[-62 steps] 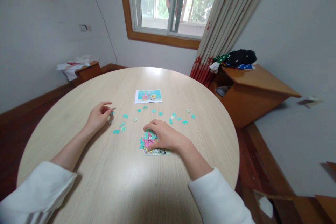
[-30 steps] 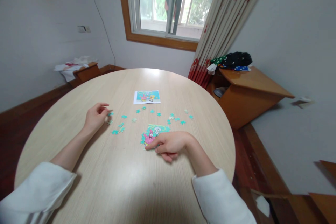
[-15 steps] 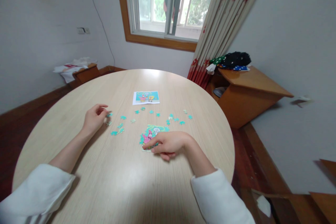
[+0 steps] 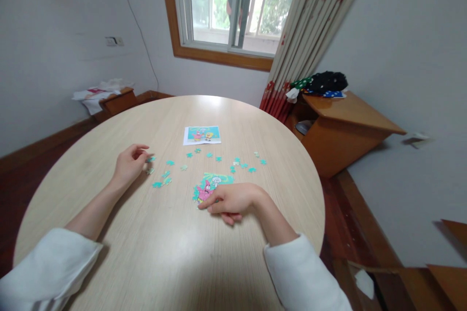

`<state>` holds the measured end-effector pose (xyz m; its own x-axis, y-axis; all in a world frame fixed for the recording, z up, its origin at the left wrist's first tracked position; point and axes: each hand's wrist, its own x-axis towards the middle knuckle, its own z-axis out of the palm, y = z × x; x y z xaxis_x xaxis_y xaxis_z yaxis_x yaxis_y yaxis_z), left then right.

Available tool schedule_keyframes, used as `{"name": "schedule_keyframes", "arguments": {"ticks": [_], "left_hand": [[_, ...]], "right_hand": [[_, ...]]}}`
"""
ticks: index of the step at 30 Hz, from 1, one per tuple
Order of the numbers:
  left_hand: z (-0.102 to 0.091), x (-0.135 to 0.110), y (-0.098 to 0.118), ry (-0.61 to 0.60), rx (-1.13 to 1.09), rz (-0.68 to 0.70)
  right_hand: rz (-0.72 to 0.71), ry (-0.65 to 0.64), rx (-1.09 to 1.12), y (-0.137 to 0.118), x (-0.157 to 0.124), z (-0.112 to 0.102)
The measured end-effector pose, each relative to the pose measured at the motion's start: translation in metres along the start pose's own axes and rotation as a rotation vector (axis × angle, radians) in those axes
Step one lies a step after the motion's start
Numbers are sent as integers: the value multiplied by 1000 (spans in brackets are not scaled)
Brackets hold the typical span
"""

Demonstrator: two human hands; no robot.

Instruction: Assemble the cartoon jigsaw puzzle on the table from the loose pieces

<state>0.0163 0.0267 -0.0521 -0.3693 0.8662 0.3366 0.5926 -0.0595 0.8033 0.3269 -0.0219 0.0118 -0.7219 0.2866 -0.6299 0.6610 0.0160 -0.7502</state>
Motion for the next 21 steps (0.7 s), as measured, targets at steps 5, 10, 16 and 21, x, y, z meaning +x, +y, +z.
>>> {"name": "schedule_keyframes", "arguments": {"ticks": [5, 10, 16, 21], "left_hand": [[-1, -1, 1, -5, -6, -6], [0, -1, 2, 3, -13, -6], [-1, 0, 2, -16, -15, -3], [-2, 1, 1, -17, -25, -9]], "right_hand": [[-185, 770, -168, -2, 11, -1], [-249, 904, -436, 6, 10, -6], [-91, 550, -575, 15, 18, 3], [-145, 495, -630, 15, 22, 6]]}}
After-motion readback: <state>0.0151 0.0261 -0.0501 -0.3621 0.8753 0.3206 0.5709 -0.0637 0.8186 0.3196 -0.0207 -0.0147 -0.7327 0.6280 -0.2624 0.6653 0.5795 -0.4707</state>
